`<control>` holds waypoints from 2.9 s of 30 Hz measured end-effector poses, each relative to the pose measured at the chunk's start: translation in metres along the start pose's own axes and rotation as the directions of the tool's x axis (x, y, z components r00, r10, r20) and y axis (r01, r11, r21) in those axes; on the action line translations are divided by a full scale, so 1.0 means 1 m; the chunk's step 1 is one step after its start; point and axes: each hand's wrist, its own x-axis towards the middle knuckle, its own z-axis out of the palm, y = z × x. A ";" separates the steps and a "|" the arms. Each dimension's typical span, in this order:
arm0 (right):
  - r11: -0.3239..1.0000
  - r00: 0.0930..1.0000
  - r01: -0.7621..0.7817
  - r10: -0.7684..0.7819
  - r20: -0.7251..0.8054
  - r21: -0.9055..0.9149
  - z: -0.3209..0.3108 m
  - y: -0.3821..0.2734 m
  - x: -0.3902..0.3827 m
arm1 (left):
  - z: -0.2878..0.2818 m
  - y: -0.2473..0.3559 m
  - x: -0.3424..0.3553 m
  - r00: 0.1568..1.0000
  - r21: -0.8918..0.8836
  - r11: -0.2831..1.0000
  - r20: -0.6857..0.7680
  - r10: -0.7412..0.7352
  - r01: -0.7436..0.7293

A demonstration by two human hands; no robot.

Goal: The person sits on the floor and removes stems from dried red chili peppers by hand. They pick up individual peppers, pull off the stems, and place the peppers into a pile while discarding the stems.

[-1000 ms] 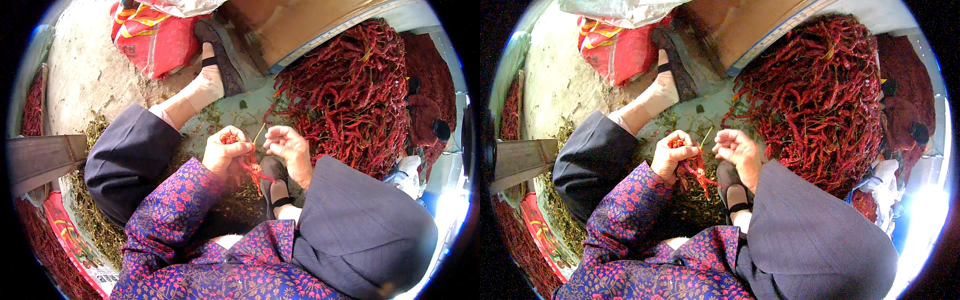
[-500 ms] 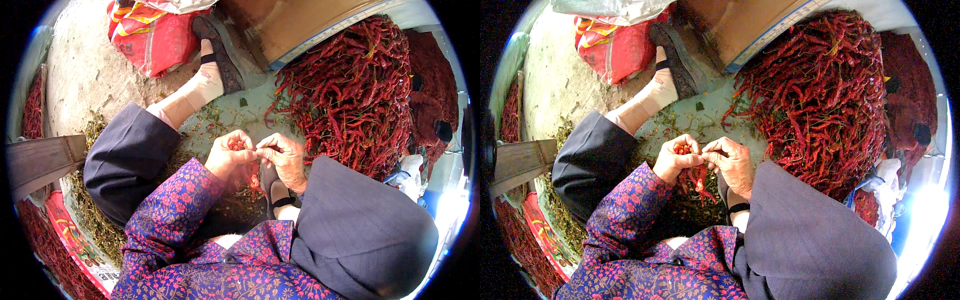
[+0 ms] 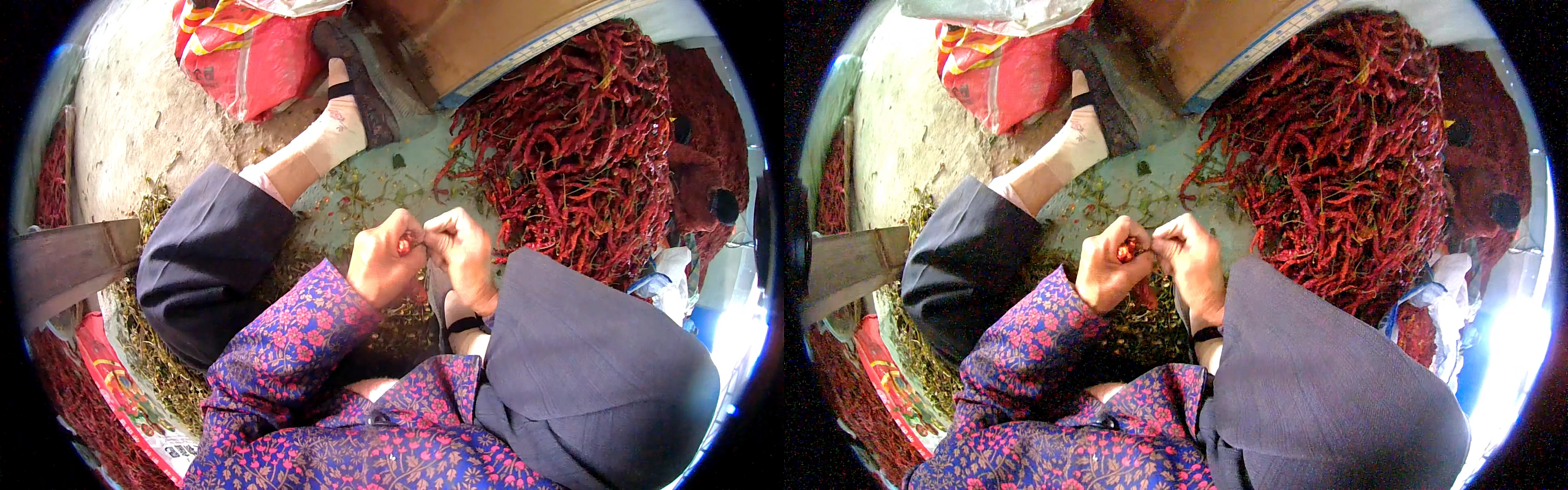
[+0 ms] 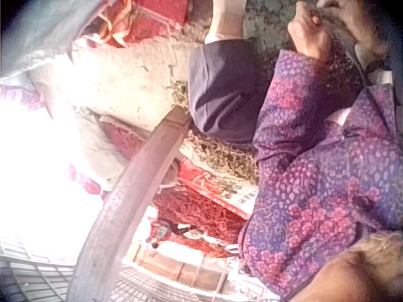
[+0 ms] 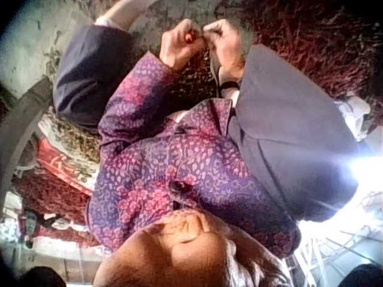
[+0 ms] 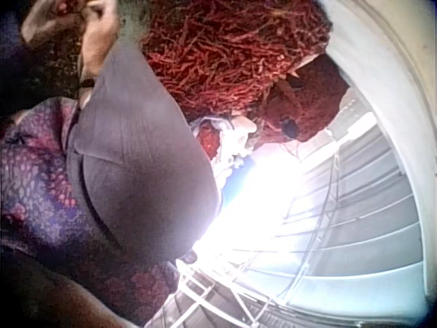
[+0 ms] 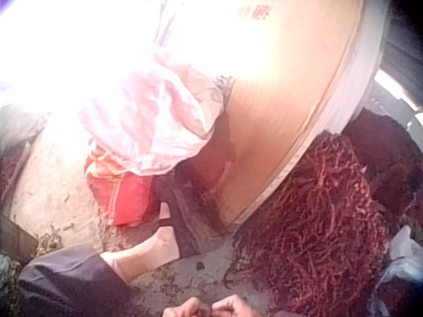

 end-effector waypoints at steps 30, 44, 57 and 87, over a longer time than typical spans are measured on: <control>0.417 0.774 0.632 -0.317 0.547 -0.653 -0.021 -0.010 0.008 | -0.015 -0.014 0.010 0.990 -0.027 0.993 0.078 0.118 -0.116; 0.902 0.835 -0.268 0.392 0.385 -0.337 -0.024 -0.010 0.001 | -0.034 -0.011 0.021 0.965 0.037 0.986 -0.201 0.167 -0.163; 0.896 0.992 0.079 -0.028 0.123 -0.436 -0.078 0.034 0.078 | -0.029 -0.015 0.018 0.938 -0.689 0.641 0.300 -0.173 0.338; 0.962 0.953 -0.236 0.201 0.229 0.138 -0.017 -0.009 0.005 | -0.010 -0.024 0.013 0.946 -0.719 0.615 0.238 -0.221 0.324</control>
